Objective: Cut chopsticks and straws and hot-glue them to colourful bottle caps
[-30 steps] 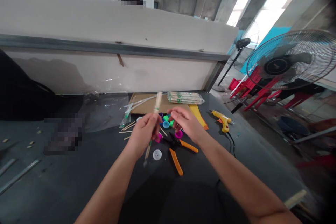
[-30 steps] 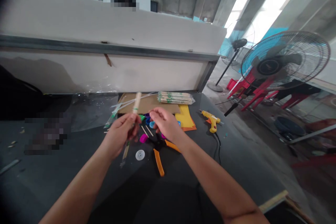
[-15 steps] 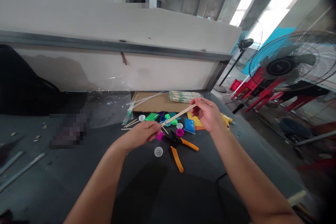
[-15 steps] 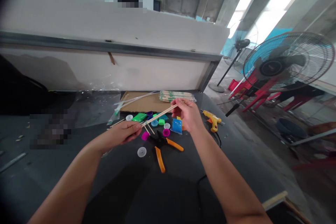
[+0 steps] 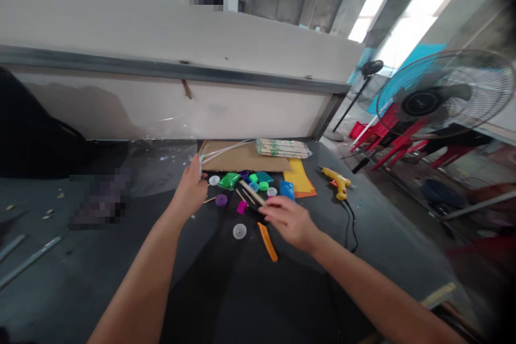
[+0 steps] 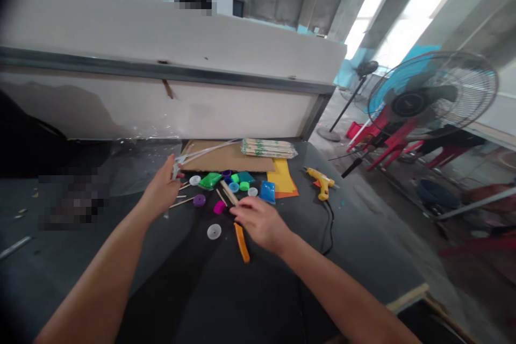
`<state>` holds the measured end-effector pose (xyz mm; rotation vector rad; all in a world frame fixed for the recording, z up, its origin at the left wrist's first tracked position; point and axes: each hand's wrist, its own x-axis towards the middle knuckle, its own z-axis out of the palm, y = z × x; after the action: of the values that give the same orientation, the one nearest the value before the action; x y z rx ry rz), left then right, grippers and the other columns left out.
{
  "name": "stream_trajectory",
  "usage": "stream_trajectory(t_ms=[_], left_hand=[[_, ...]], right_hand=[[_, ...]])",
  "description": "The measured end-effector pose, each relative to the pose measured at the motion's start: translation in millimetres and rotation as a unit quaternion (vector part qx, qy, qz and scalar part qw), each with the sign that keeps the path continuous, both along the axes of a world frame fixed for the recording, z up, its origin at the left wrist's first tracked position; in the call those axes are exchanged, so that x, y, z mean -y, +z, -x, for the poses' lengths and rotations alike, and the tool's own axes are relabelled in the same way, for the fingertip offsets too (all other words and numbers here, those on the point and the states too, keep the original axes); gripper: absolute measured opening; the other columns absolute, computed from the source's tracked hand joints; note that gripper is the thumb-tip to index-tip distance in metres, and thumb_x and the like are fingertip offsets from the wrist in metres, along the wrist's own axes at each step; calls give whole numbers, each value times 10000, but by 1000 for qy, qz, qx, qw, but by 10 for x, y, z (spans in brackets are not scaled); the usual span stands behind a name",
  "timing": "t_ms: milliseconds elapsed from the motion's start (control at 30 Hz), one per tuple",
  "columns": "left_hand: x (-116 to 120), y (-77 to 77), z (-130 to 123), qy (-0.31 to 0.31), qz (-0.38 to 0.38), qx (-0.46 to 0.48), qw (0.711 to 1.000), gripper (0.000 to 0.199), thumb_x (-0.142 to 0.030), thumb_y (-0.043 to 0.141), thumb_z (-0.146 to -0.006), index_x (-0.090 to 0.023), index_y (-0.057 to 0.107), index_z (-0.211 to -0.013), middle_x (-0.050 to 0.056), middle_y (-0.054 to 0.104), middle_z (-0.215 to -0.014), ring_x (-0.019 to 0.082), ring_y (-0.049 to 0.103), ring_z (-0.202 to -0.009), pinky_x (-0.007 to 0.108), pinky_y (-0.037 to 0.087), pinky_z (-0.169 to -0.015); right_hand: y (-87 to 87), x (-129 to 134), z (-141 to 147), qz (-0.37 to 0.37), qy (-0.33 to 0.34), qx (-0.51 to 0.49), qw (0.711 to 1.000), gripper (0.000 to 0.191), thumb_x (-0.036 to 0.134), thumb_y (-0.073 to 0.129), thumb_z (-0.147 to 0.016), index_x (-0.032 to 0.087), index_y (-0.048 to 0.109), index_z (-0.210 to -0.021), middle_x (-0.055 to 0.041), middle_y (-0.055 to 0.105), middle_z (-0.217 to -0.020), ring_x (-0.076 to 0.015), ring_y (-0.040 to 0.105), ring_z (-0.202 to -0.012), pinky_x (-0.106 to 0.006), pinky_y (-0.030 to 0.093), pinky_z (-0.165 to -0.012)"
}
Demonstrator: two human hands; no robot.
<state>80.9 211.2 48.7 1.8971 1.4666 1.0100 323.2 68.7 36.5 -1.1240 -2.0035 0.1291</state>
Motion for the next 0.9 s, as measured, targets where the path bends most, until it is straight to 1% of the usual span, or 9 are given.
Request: stream_trajectory(t_ms=[100, 233, 400, 533, 667, 733, 800, 833, 900], left_hand=[[-37, -37, 10, -52, -53, -110, 991, 617, -140, 441, -761, -148, 434, -1378, 132, 544, -1323, 306, 434, -1294, 455, 364, -1072], [-55, 0, 56, -37, -64, -158, 985, 478, -174, 422, -830, -237, 524, -1293, 35, 554, -1344, 319, 457, -1284, 483, 366, -1078], [-61, -5, 66, -47, -85, -171, 981, 425, -196, 443, -831, -229, 577, -1232, 69, 582, -1308, 322, 441, -1303, 463, 361, -1094], [9, -7, 22, -65, -93, -170, 979, 410, -157, 410, -823, -197, 622, -1172, 76, 610, -1275, 249, 524, -1226, 397, 366, -1092], [156, 5, -66, -91, -101, -143, 980, 398, -145, 401, -831, -148, 638, -1151, 91, 639, -1228, 208, 568, -1160, 334, 399, -1051], [219, 8, -97, -95, -104, -125, 982, 388, -129, 406, -833, -143, 642, -1140, 100, 640, -1224, 198, 571, -1155, 314, 403, -1039], [270, 26, -97, -88, -97, -116, 985, 386, -129, 411, -833, -159, 644, -1139, 90, 646, -1219, 196, 576, -1148, 304, 412, -1023], [290, 44, -84, -79, -90, -114, 986, 385, -137, 413, -835, -170, 645, -1140, 79, 653, -1211, 196, 583, -1139, 300, 418, -1013], [315, 91, -43, -54, -66, -109, 990, 379, -169, 412, -844, -195, 647, -1141, 54, 671, -1185, 196, 603, -1107, 292, 434, -983]], right_hand=[[-139, -23, 108, 5, 27, 180, 983, 238, 192, 500, -920, 160, 673, -1081, -128, 641, -1077, -201, 613, -951, -315, 536, -793], [-114, -48, 96, 70, 33, 266, 961, 305, 270, 535, -916, 143, 610, -1183, -133, 581, -1226, -213, 543, -1111, -329, 469, -945], [28, 28, -25, 116, 31, 245, 962, 472, 408, 639, -840, 183, 568, -1249, -126, 565, -1269, -236, 512, -1158, -382, 430, -996], [23, 86, -123, 117, 10, 184, 976, 398, 374, 582, -881, 179, 586, -1228, -142, 597, -1218, -249, 536, -1132, -418, 440, -979], [-27, 80, -216, 133, -50, 154, 978, 316, 283, 526, -909, 174, 606, -1194, -126, 626, -1179, -245, 556, -1101, -409, 443, -967], [-22, 58, -339, 140, -107, 140, 974, 291, 285, 507, -913, 188, 613, -1166, -103, 644, -1138, -238, 571, -1072, -389, 448, -945], [8, 47, -552, 141, -216, 123, 958, 251, 291, 494, -907, 176, 630, -1084, -100, 664, -1064, -232, 600, -1003, -362, 461, -898], [28, 51, -688, 148, -286, 122, 939, 235, 288, 487, -902, 170, 629, -1047, -100, 669, -1015, -231, 614, -959, -352, 468, -864], [64, 82, -988, 188, -424, 140, 875, 241, 314, 497, -885, 168, 605, -1043, -104, 670, -968, -252, 624, -930, -356, 472, -813]])
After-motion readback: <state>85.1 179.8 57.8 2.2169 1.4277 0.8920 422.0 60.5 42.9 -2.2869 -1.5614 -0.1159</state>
